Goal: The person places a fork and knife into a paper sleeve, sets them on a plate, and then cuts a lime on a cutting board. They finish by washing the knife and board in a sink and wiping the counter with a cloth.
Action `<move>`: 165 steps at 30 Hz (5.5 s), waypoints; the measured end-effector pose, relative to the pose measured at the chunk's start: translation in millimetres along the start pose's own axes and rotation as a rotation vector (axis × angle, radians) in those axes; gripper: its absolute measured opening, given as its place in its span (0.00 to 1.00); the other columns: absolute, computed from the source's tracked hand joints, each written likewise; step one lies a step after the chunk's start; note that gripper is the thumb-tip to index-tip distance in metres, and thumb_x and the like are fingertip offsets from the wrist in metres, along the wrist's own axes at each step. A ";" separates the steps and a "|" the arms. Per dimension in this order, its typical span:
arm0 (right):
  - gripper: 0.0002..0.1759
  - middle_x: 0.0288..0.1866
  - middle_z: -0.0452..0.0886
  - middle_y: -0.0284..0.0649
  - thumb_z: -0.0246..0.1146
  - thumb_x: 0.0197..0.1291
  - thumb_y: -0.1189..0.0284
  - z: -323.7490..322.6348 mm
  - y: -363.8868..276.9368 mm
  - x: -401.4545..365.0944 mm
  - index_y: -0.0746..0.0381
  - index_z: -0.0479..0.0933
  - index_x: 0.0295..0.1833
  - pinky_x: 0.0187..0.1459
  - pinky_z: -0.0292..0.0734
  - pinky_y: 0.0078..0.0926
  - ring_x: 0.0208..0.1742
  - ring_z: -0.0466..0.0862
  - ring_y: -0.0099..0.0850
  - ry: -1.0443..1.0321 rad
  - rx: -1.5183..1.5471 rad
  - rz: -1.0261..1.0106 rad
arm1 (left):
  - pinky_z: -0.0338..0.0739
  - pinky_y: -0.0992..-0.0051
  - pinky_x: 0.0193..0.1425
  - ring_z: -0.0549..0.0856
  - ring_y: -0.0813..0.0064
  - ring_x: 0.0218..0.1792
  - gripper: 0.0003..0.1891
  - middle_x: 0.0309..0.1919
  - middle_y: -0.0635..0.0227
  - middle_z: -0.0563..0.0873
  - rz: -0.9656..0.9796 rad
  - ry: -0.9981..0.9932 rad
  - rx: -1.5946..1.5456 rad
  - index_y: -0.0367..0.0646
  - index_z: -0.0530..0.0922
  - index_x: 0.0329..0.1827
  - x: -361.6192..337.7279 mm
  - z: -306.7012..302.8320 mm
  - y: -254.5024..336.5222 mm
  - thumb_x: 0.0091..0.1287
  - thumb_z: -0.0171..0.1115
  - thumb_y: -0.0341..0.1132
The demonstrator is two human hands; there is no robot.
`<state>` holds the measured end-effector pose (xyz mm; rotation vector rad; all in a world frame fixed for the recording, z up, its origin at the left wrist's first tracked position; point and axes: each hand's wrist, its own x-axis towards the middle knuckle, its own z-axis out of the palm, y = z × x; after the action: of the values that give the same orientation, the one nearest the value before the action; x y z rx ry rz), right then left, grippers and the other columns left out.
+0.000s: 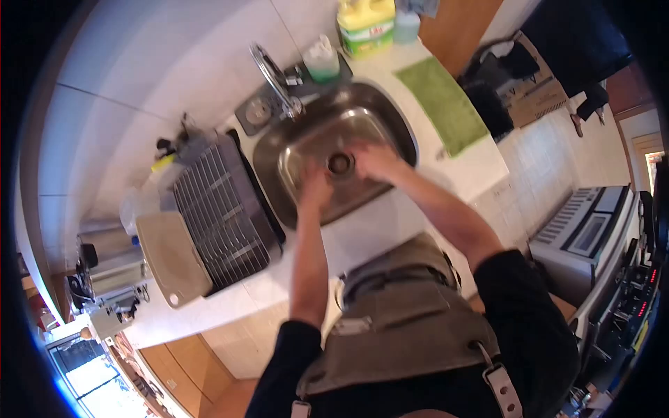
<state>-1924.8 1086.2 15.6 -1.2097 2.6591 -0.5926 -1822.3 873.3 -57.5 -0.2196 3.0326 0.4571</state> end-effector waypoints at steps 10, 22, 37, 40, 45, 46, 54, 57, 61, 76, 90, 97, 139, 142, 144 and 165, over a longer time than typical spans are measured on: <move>0.34 0.83 0.58 0.49 0.69 0.57 0.73 43.9 1.7 0.4 0.51 0.72 0.72 0.74 0.68 0.53 0.81 0.59 0.58 -0.025 0.315 -0.013 | 0.65 0.53 0.78 0.66 0.40 0.75 0.32 0.74 0.45 0.68 -0.238 -0.161 -0.493 0.42 0.74 0.69 -33.5 -30.7 36.4 0.58 0.70 0.29; 0.34 0.90 0.42 0.37 0.67 0.64 0.46 -145.9 144.5 -119.6 0.38 0.72 0.75 0.77 0.35 0.77 0.87 0.40 0.58 0.233 -0.065 0.420 | 0.48 0.26 0.77 0.50 0.33 0.81 0.34 0.81 0.48 0.55 0.095 -0.046 -0.311 0.45 0.68 0.76 28.2 -70.1 214.5 0.69 0.66 0.46; 0.33 0.86 0.56 0.39 0.45 0.76 0.54 -107.0 297.9 30.0 0.51 0.60 0.82 0.81 0.37 0.63 0.86 0.52 0.42 0.230 -0.366 -0.113 | 0.34 0.43 0.85 0.51 0.52 0.84 0.33 0.84 0.57 0.56 -0.156 0.395 0.066 0.53 0.61 0.83 249.0 31.3 303.7 0.80 0.37 0.58; 0.32 0.86 0.55 0.38 0.40 0.77 0.54 -94.9 300.6 69.1 0.50 0.57 0.83 0.83 0.39 0.57 0.86 0.52 0.39 0.219 -0.387 -0.137 | 0.34 0.45 0.85 0.50 0.54 0.84 0.34 0.84 0.60 0.56 -0.219 0.371 0.085 0.54 0.59 0.84 269.9 23.4 283.0 0.80 0.33 0.59; 0.33 0.87 0.53 0.35 0.34 0.79 0.53 -89.8 305.8 86.4 0.49 0.54 0.84 0.84 0.40 0.54 0.87 0.51 0.39 0.204 -0.441 -0.139 | 0.35 0.49 0.86 0.48 0.57 0.85 0.35 0.85 0.63 0.53 -0.246 0.374 0.135 0.58 0.54 0.86 279.1 23.5 278.4 0.80 0.27 0.61; 0.33 0.87 0.53 0.35 0.34 0.79 0.53 -88.9 303.6 79.5 0.49 0.54 0.84 0.84 0.40 0.55 0.87 0.51 0.39 0.197 -0.445 -0.142 | 0.35 0.50 0.86 0.47 0.58 0.85 0.35 0.85 0.64 0.53 -0.262 0.372 0.156 0.58 0.53 0.86 274.0 27.7 280.0 0.80 0.26 0.61; 0.35 0.88 0.51 0.36 0.38 0.79 0.53 -85.8 292.0 -45.9 0.49 0.48 0.86 0.83 0.39 0.56 0.88 0.48 0.39 0.168 -0.453 -0.184 | 0.41 0.50 0.86 0.57 0.58 0.83 0.34 0.81 0.63 0.65 -0.212 0.460 0.153 0.52 0.67 0.80 171.7 53.5 345.1 0.78 0.38 0.59; 0.35 0.88 0.50 0.38 0.39 0.78 0.53 -80.7 276.2 -122.6 0.50 0.48 0.86 0.82 0.39 0.58 0.88 0.46 0.41 0.140 -0.420 -0.168 | 0.41 0.51 0.86 0.59 0.61 0.82 0.34 0.79 0.65 0.68 -0.169 0.492 0.083 0.50 0.70 0.78 103.5 61.6 376.2 0.77 0.39 0.60; 0.37 0.87 0.50 0.41 0.41 0.78 0.53 -71.6 232.1 -183.7 0.55 0.48 0.86 0.81 0.40 0.60 0.88 0.47 0.42 0.115 -0.410 -0.222 | 0.43 0.54 0.86 0.62 0.64 0.81 0.34 0.79 0.67 0.69 -0.172 0.520 0.032 0.49 0.70 0.78 23.9 79.1 387.8 0.77 0.39 0.60; 0.40 0.84 0.57 0.46 0.59 0.69 0.46 -30.9 41.9 -131.2 0.60 0.62 0.77 0.82 0.44 0.58 0.85 0.53 0.50 -0.156 -0.269 -0.831 | 0.46 0.55 0.86 0.56 0.59 0.83 0.31 0.82 0.65 0.63 -0.426 0.475 0.053 0.57 0.63 0.82 -180.1 38.5 230.3 0.81 0.38 0.59; 0.43 0.87 0.49 0.50 0.47 0.75 0.48 103.3 -163.6 -105.0 0.68 0.53 0.83 0.85 0.36 0.47 0.88 0.46 0.43 -0.134 -0.229 -0.935 | 0.41 0.55 0.87 0.51 0.61 0.85 0.30 0.84 0.67 0.56 -0.757 0.358 0.104 0.56 0.63 0.82 -281.5 -2.2 62.3 0.78 0.43 0.52; 0.42 0.86 0.49 0.55 0.44 0.78 0.48 136.2 -247.5 -96.2 0.70 0.53 0.82 0.84 0.37 0.46 0.87 0.47 0.47 -0.143 -0.309 -0.968 | 0.44 0.54 0.87 0.55 0.59 0.84 0.30 0.83 0.67 0.59 -0.660 0.392 0.122 0.54 0.66 0.81 -336.9 -23.5 -16.9 0.78 0.45 0.52; 0.43 0.83 0.53 0.63 0.48 0.74 0.52 406.3 -810.0 84.5 0.78 0.55 0.78 0.84 0.38 0.53 0.85 0.49 0.54 -0.016 -0.072 -0.833 | 0.43 0.53 0.87 0.56 0.63 0.83 0.30 0.83 0.72 0.62 -0.557 0.406 0.110 0.61 0.67 0.80 -585.1 -183.0 -598.6 0.76 0.42 0.54; 0.42 0.83 0.54 0.64 0.47 0.74 0.52 426.3 -854.5 100.9 0.79 0.56 0.78 0.84 0.38 0.53 0.85 0.49 0.54 -0.023 -0.067 -0.862 | 0.42 0.53 0.87 0.56 0.64 0.83 0.29 0.83 0.72 0.62 -0.610 0.414 0.108 0.60 0.68 0.79 -606.4 -194.4 -636.9 0.76 0.41 0.53; 0.42 0.83 0.54 0.64 0.47 0.74 0.52 439.8 -882.9 110.0 0.79 0.55 0.78 0.84 0.38 0.53 0.85 0.49 0.54 -0.032 -0.081 -0.882 | 0.42 0.54 0.87 0.57 0.64 0.83 0.29 0.83 0.72 0.62 -0.625 0.434 0.093 0.60 0.68 0.79 -622.0 -200.2 -665.0 0.76 0.41 0.53; 0.43 0.83 0.51 0.64 0.47 0.73 0.54 585.9 -1198.1 186.2 0.79 0.52 0.79 0.83 0.38 0.53 0.86 0.49 0.54 -0.037 -0.164 -0.903 | 0.40 0.54 0.87 0.53 0.64 0.84 0.30 0.84 0.71 0.58 -0.602 0.395 0.100 0.59 0.64 0.81 -792.0 -269.2 -971.2 0.78 0.40 0.52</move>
<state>-1046.2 66.1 -13.5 -2.4350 2.0343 -0.4330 -905.9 -21.7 -11.7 -1.3008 3.0960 0.2275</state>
